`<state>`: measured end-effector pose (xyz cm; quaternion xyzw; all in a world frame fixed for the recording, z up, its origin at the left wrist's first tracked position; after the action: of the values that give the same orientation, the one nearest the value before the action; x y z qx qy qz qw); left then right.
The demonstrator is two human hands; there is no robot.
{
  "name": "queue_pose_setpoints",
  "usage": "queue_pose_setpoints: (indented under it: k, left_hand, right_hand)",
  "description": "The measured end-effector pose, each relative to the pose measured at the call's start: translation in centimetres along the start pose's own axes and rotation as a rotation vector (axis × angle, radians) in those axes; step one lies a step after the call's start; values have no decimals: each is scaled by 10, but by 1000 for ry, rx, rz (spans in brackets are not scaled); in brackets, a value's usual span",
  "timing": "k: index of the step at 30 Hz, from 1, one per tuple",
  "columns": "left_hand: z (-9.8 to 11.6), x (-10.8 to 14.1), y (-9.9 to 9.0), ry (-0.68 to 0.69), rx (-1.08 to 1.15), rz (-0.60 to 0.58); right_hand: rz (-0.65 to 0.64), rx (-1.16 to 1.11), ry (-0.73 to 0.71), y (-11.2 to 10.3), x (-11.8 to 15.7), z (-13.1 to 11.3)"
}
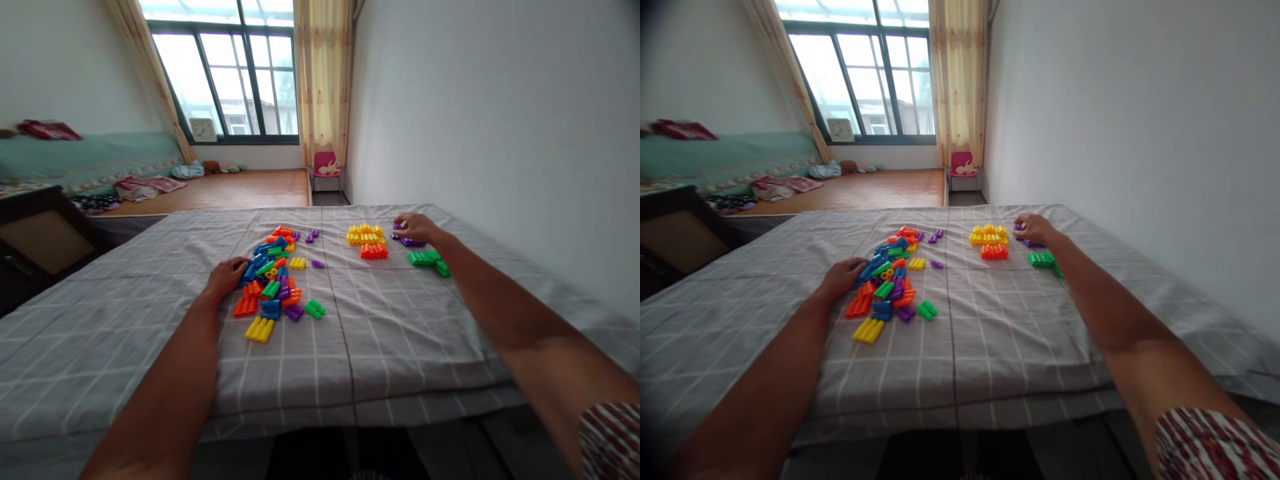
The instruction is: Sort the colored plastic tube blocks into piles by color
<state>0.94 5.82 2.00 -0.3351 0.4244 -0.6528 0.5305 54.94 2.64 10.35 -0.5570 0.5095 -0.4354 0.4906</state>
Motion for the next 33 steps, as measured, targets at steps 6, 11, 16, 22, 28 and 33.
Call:
queue_pose_setpoints:
  k: [6, 11, 16, 22, 28, 33]
  left_hand:
    - [0, 1, -1, -16, -7, -3]
    - [2, 3, -1, -10, -3, 6]
    - [1, 2, -1, -16, -9, 0]
    - [4, 4, -1, -23, 6, 0]
    - [9, 8, -1, -30, 9, 1]
    - [9, 9, 2, -13, -10, 0]
  right_hand:
    - [-156, 260, -25, 38, -10, 21]
    - [-160, 277, -20, 51, -13, 26]
    - [-148, 278, 31, 50, -10, 39]
    - [130, 96, -112, 23, -2, -30]
    - [13, -161, -629, 52, 15, -186]
    - [-77, -281, -804, 67, 38, -277]
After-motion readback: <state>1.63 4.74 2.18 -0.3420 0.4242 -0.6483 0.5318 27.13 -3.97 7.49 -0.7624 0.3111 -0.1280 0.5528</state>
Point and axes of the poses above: each hand's wrist, its own x-axis away from the middle knuckle, its own y-axis out of the palm, z = x × y, the point moved 8 cm from there along -x, towards the middle knuckle, and after that the axes turned 13 degrees about -z, right-handed, at the moved point
